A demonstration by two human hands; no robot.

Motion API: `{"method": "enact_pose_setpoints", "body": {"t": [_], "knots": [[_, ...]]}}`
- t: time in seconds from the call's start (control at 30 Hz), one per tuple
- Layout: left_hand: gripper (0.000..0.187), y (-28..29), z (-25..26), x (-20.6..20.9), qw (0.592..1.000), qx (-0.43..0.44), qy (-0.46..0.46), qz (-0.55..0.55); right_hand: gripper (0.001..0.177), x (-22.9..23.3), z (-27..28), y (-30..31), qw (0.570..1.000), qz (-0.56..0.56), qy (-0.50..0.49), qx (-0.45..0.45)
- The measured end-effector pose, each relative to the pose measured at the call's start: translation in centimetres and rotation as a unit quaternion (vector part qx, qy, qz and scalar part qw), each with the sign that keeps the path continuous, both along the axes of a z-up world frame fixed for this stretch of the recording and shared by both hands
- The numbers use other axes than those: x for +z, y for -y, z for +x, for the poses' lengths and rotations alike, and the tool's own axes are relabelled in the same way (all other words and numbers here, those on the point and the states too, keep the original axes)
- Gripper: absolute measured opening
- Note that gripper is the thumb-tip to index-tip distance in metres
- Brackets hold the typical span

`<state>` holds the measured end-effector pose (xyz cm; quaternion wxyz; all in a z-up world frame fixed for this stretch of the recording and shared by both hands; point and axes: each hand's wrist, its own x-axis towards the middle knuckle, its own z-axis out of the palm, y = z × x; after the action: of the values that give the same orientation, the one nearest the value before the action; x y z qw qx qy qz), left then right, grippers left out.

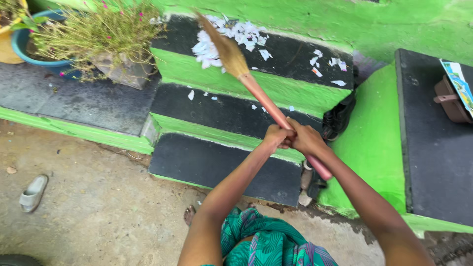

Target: The person sweeps paper scraps from painted steps and a concrete ground using a long-handled broom.

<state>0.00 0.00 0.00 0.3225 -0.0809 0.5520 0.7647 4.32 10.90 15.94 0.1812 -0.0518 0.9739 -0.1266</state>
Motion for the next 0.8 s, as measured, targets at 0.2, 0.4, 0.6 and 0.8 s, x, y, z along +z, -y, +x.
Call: {"method": "enact_pose_setpoints", "body": {"t": [0.2, 0.4, 0.6, 0.8], "knots": [[0.04, -0.2, 8.3, 7.8, 0.994, -0.1, 0.036, 0.04, 0.109, 4.8, 7.5, -5.1, 0.998, -0.012, 0.061, 0.017], [0.037, -1.9, 8.9, 10.0, 0.998, -0.047, 0.023, 0.047, 0.107, 6.0, 8.2, -6.1, 0.999, 0.003, 0.047, -0.014], [0.032, -6.5, 0.4, 5.5, 0.982, 0.166, -0.069, 0.064, 0.098, 2.9, -1.4, -5.1, 0.997, -0.014, -0.067, -0.038], [0.04, -5.1, -8.5, 3.0, 0.972, 0.228, -0.043, 0.025, 0.099, -1.2, -11.6, -3.2, 0.993, -0.045, -0.107, -0.018]]}}
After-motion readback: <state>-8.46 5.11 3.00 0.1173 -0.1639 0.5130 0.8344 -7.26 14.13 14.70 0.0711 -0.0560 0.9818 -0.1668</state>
